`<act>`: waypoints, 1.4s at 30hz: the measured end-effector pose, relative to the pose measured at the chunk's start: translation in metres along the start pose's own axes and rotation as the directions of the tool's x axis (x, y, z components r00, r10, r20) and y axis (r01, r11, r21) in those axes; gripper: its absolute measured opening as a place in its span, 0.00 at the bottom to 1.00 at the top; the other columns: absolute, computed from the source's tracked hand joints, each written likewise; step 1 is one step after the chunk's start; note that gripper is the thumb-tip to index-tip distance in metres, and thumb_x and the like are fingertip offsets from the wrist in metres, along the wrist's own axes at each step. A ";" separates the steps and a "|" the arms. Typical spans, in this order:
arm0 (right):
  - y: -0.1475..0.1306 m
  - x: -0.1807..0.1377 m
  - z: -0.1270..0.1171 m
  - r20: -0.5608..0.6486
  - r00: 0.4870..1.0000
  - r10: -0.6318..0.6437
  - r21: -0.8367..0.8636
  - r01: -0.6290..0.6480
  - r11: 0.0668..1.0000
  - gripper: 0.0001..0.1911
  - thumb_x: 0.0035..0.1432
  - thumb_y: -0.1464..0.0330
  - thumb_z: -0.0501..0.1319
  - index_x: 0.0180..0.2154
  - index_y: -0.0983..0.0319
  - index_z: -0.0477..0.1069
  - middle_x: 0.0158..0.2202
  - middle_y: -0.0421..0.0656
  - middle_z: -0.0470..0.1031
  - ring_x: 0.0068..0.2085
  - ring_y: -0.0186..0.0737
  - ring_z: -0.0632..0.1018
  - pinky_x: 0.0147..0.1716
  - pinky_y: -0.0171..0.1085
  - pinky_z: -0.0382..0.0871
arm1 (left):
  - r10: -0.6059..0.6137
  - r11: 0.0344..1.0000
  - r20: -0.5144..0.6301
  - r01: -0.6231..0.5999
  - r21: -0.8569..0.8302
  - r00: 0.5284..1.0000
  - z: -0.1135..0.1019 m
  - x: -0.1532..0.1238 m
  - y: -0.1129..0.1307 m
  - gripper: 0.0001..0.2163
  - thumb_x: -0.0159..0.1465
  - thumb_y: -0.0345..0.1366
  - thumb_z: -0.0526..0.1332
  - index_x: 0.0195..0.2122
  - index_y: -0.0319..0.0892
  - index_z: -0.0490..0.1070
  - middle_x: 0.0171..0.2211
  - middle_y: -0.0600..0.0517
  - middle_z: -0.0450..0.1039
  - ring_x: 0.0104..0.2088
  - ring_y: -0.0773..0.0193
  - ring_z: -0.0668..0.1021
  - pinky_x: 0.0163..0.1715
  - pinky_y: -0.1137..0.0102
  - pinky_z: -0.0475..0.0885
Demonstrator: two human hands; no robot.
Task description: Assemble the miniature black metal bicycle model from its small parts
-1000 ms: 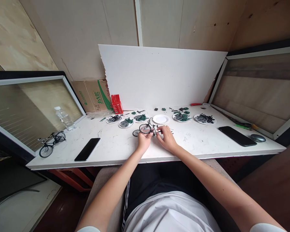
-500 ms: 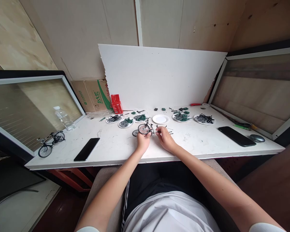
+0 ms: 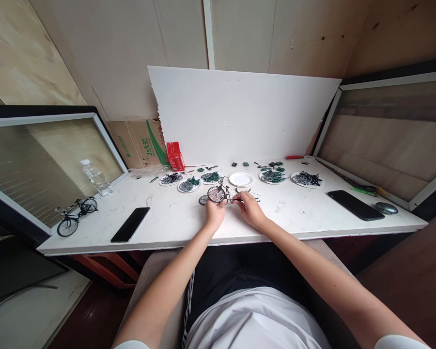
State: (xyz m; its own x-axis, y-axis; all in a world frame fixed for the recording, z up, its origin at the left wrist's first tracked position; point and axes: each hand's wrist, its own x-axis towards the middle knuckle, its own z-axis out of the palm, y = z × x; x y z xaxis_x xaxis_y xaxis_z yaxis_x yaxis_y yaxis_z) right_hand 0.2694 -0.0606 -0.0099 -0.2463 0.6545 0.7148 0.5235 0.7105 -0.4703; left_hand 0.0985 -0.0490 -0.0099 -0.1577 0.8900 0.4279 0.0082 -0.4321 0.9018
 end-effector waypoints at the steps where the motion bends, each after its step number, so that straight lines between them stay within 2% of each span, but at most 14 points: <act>1: 0.000 0.000 0.000 0.000 1.000 0.004 0.004 -0.004 1.000 0.07 0.69 0.71 0.54 0.43 0.57 0.69 0.41 0.47 0.78 0.44 0.49 0.77 0.45 0.47 0.72 | 0.000 1.000 0.001 0.000 0.006 1.000 0.000 0.000 0.000 0.13 0.57 0.30 0.71 0.44 0.36 0.78 0.45 0.36 0.83 0.50 0.46 0.83 0.57 0.52 0.74; 12: 0.000 0.001 -0.002 0.010 1.000 0.012 0.042 -0.013 0.999 0.08 0.72 0.66 0.55 0.41 0.57 0.72 0.40 0.46 0.80 0.44 0.47 0.78 0.44 0.46 0.72 | -0.020 1.000 0.001 0.020 -0.009 1.000 -0.001 0.000 0.000 0.13 0.56 0.29 0.71 0.44 0.37 0.78 0.45 0.37 0.82 0.50 0.47 0.83 0.59 0.51 0.72; 19: -0.004 0.000 -0.004 0.039 0.998 0.044 0.060 -0.046 0.997 0.09 0.72 0.62 0.55 0.44 0.58 0.71 0.43 0.48 0.81 0.45 0.49 0.81 0.46 0.47 0.73 | -0.031 1.000 0.010 0.031 0.002 0.999 0.000 0.000 0.003 0.11 0.57 0.27 0.69 0.42 0.37 0.79 0.45 0.37 0.83 0.49 0.47 0.84 0.56 0.52 0.74; 24: -0.008 0.000 -0.006 0.055 0.996 0.072 0.079 -0.076 0.994 0.12 0.73 0.59 0.55 0.43 0.58 0.71 0.41 0.48 0.82 0.43 0.49 0.82 0.45 0.48 0.74 | -0.039 0.999 -0.011 0.039 0.017 0.999 0.001 0.000 0.001 0.11 0.56 0.26 0.69 0.41 0.37 0.79 0.44 0.37 0.83 0.48 0.47 0.84 0.55 0.52 0.76; 30: -0.013 0.001 -0.008 0.072 0.991 0.116 0.103 -0.123 0.987 0.12 0.72 0.59 0.55 0.40 0.58 0.72 0.39 0.46 0.83 0.40 0.48 0.82 0.42 0.45 0.73 | -0.053 0.999 -0.010 0.053 0.007 0.999 0.001 0.001 0.000 0.11 0.56 0.25 0.68 0.41 0.37 0.80 0.44 0.37 0.83 0.48 0.47 0.84 0.55 0.52 0.75; 37: -0.012 0.001 -0.008 0.060 0.987 0.150 -0.040 -0.148 0.988 0.22 0.73 0.56 0.53 0.30 0.59 0.73 0.32 0.46 0.79 0.35 0.45 0.77 0.38 0.41 0.68 | -0.004 0.999 0.045 0.002 0.032 0.999 0.002 -0.002 0.002 0.10 0.59 0.24 0.65 0.41 0.37 0.80 0.44 0.39 0.84 0.49 0.50 0.84 0.55 0.55 0.76; 42: -0.014 0.001 -0.010 0.056 0.984 0.171 -0.076 -0.167 0.983 0.24 0.73 0.55 0.52 0.28 0.59 0.71 0.30 0.45 0.76 0.34 0.43 0.75 0.37 0.39 0.66 | -0.012 0.998 0.070 0.008 0.057 0.997 0.002 -0.002 0.004 0.10 0.60 0.23 0.64 0.42 0.37 0.80 0.45 0.39 0.84 0.48 0.51 0.84 0.54 0.57 0.77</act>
State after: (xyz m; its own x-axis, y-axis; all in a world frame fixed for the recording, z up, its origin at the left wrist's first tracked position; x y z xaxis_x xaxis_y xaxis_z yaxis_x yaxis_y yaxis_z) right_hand 0.2696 -0.0731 0.0024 -0.1985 0.7801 0.5934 0.6177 0.5696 -0.5423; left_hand 0.1007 -0.0525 -0.0076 -0.0882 0.9032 0.4201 0.0636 -0.4158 0.9072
